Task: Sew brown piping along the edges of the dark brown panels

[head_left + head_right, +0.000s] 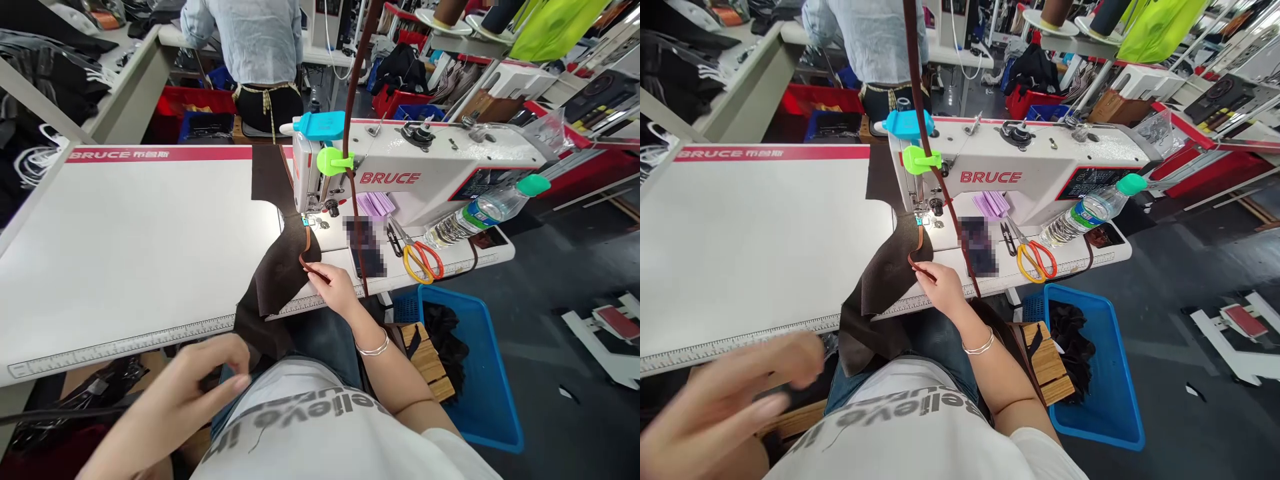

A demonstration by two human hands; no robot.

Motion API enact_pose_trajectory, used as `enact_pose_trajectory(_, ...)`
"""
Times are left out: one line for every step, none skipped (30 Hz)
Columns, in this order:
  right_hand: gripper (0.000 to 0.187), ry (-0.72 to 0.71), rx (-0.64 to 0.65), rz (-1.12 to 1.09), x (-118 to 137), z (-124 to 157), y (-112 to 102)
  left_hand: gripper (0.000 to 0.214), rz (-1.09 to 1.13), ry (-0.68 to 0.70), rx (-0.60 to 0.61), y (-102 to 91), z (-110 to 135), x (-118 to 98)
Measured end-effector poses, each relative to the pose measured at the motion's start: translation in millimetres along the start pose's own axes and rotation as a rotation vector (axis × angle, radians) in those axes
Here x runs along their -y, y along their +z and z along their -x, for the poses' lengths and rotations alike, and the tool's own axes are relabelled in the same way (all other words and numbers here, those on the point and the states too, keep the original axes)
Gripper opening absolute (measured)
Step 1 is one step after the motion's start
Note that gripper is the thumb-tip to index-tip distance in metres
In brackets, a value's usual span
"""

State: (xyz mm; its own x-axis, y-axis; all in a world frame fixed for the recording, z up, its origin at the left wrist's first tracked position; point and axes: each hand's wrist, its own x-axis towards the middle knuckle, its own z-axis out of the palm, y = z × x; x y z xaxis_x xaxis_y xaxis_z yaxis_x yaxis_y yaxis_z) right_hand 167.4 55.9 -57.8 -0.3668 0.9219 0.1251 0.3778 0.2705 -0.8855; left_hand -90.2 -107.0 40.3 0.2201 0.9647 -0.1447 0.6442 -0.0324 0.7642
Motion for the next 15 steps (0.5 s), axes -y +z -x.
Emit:
enact_pose_trajectory(0.024, -0.012, 0.0, 0.016, 1, 0, 0, 0.034, -0.019, -0.072, 0.098, 11.7, -8, 7)
enact_pose_trajectory(0.024, -0.023, -0.001, 0.029, 2, 0, -1, 0.037, -0.052, -0.167, 0.189, 26.0, -15, 17)
enact_pose_trajectory(0.024, -0.034, -0.001, 0.041, 2, -1, -1, 0.039, -0.097, -0.273, 0.244, 42.3, -21, 30)
enact_pose_trajectory(0.024, -0.044, -0.002, 0.05, 3, -1, -1, 0.04, -0.152, -0.363, 0.237, 60.0, -24, 44)
enact_pose_trajectory(0.024, -0.053, -0.004, 0.058, 3, -1, -1, 0.042, -0.215, -0.439, 0.184, 78.2, -26, 60)
enact_pose_trajectory(0.023, -0.059, -0.005, 0.064, 3, -2, -2, 0.043, -0.264, -0.461, 0.074, 95.9, -27, 75)
enact_pose_trajectory(0.023, -0.061, -0.002, 0.069, 3, -2, -1, 0.051, -0.328, -0.457, -0.036, 112.3, -27, 88)
enact_pose_trajectory(0.023, -0.059, 0.003, 0.072, 3, -2, -1, 0.062, -0.386, -0.485, -0.099, 126.8, -28, 99)
enact_pose_trajectory(0.023, -0.053, 0.008, 0.075, 2, -2, -1, 0.069, -0.425, -0.532, -0.114, 138.8, -29, 107)
enact_pose_trajectory(0.024, -0.043, 0.013, 0.076, 2, -2, -1, 0.07, -0.449, -0.571, -0.12, 147.9, -31, 113)
enact_pose_trajectory(0.024, -0.032, 0.018, 0.079, 2, -2, -1, 0.068, -0.444, -0.603, -0.127, 154.2, -33, 117)
enact_pose_trajectory(0.024, -0.022, 0.021, 0.083, 1, -2, -1, 0.061, -0.413, -0.616, -0.128, 157.5, -35, 119)
enact_pose_trajectory(0.024, -0.013, 0.019, 0.089, 1, -2, -1, 0.053, -0.37, -0.615, -0.125, 158.1, -38, 121)
enact_pose_trajectory(0.024, -0.007, 0.016, 0.094, 1, -2, -1, 0.043, -0.319, -0.602, -0.116, 156.2, -40, 122)
enact_pose_trajectory(0.024, -0.004, 0.012, 0.098, 1, -2, -1, 0.033, -0.268, -0.583, -0.096, 151.9, -41, 123)
